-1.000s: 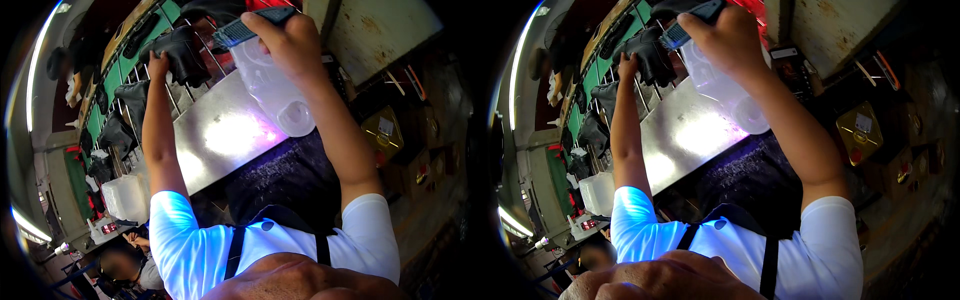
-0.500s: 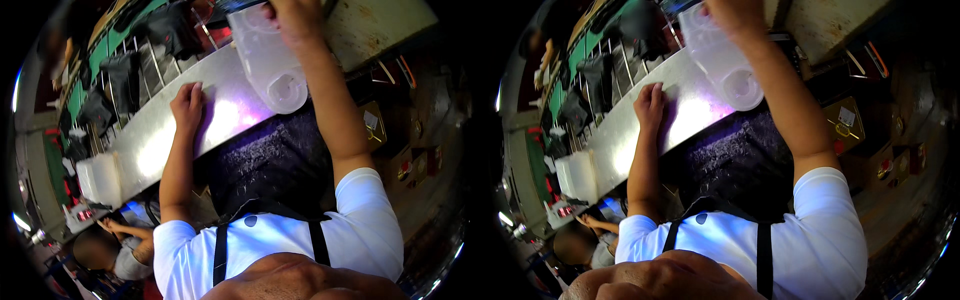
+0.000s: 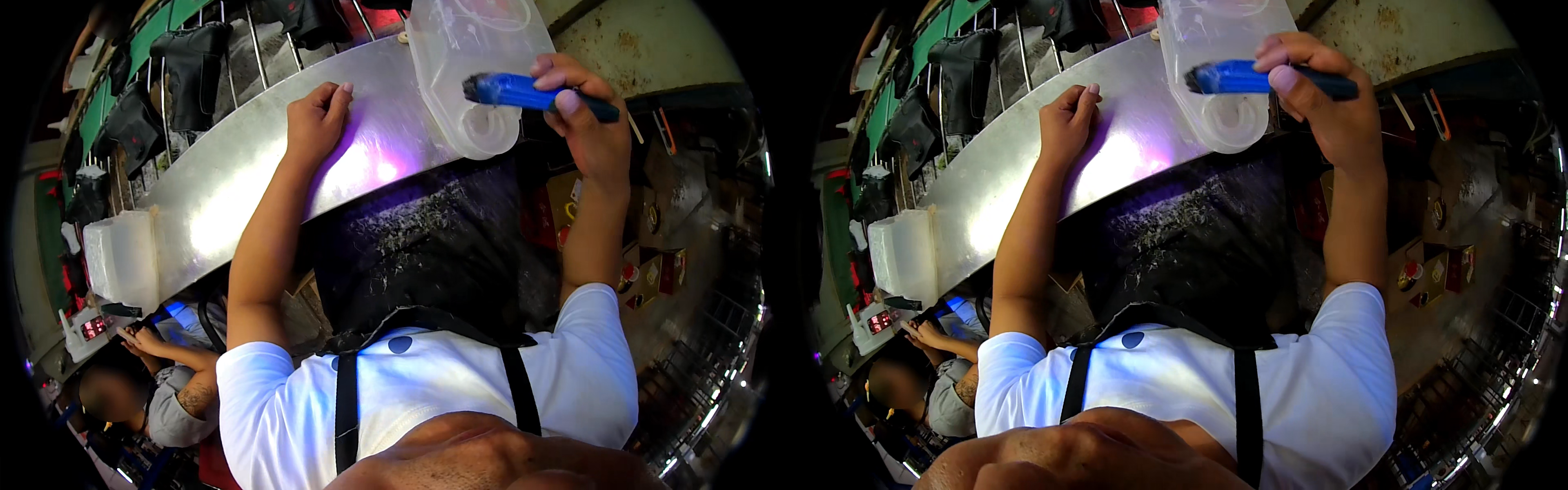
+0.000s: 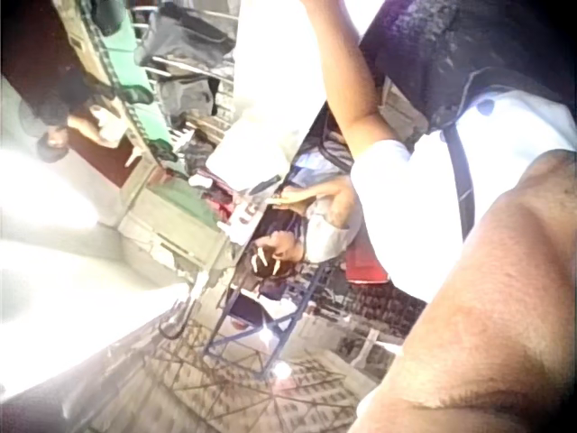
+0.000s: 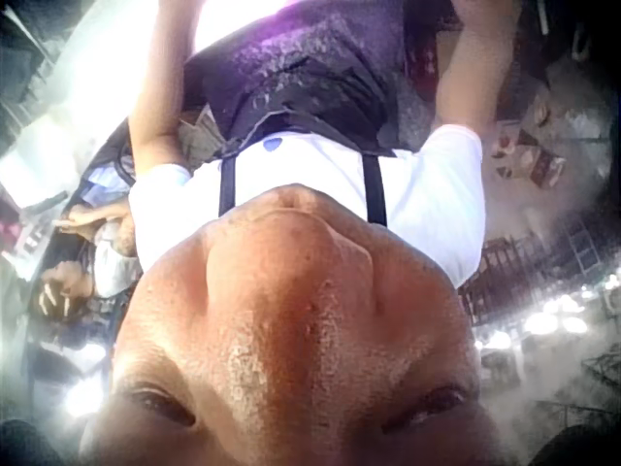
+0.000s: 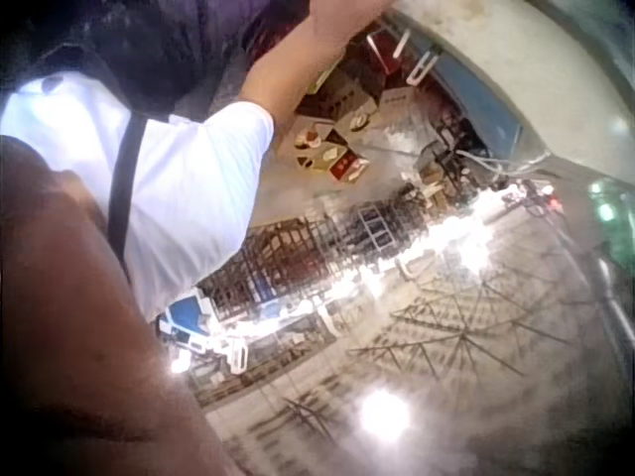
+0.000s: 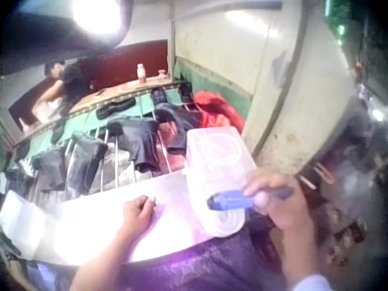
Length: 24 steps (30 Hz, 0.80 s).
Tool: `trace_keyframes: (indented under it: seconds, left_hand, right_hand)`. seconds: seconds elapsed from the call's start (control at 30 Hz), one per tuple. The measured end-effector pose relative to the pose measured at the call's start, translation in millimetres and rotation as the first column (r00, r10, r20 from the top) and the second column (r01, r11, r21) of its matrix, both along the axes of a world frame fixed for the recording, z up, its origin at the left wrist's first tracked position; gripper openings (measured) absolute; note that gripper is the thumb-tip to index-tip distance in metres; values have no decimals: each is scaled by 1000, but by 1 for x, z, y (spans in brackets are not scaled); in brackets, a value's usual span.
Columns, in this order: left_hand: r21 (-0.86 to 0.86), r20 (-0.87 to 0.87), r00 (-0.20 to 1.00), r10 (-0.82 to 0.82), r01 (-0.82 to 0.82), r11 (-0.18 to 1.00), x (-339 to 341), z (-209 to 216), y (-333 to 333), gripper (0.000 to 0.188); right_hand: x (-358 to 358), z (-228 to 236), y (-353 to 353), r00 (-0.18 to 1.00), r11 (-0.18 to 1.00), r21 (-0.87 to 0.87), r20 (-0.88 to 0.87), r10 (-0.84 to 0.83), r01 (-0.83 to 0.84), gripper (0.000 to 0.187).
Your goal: The person cleans a small tool using a brush and a thin metal pick, then applies a liquid substance to the edges and sole of a black leather boot using a blue brush.
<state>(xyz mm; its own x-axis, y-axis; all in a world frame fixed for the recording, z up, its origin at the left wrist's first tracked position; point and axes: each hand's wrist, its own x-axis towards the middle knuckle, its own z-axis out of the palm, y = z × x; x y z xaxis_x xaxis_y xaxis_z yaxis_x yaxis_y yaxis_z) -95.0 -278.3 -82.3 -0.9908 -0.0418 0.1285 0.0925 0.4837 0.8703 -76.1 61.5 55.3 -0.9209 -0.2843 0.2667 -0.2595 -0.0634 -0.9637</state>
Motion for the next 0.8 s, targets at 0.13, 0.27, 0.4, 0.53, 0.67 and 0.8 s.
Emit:
trace_keyframes:
  seconds: [0.13, 0.27, 0.4, 0.53, 0.67, 0.8]
  left_hand:
    - [-29, 14, 1000, -20, 20, 999, -1, 0, -1, 34]
    - [-79, 1, 1000, -2, 2, 997, 0, 1, -1, 32]
    - [-99, 11, 1000, -3, 4, 995, 1, 1, -2, 30]
    - [-98, -12, 1000, -6, 5, 995, 1, 3, -1, 27]
    - [-105, -12, 1000, -12, 11, 994, 3, 5, -2, 25]
    - [-109, -26, 999, -28, 25, 994, 1, 2, -3, 24]
  right_hand:
    - [13, -2, 6, 993, 995, 84, 92, -69, 61, 19]
    - [15, -9, 4, 970, 992, -75, 231, -79, 99, 19]
    - [16, -13, 6, 977, 977, -210, 211, 4, 41, 20]
    - [11, -12, 3, 989, 947, -317, 114, 93, -52, 22]
    - [4, -7, -2, 989, 904, -426, 141, 36, 28, 25]
    - [14, -6, -34, 982, 853, -497, 168, -84, 158, 30]
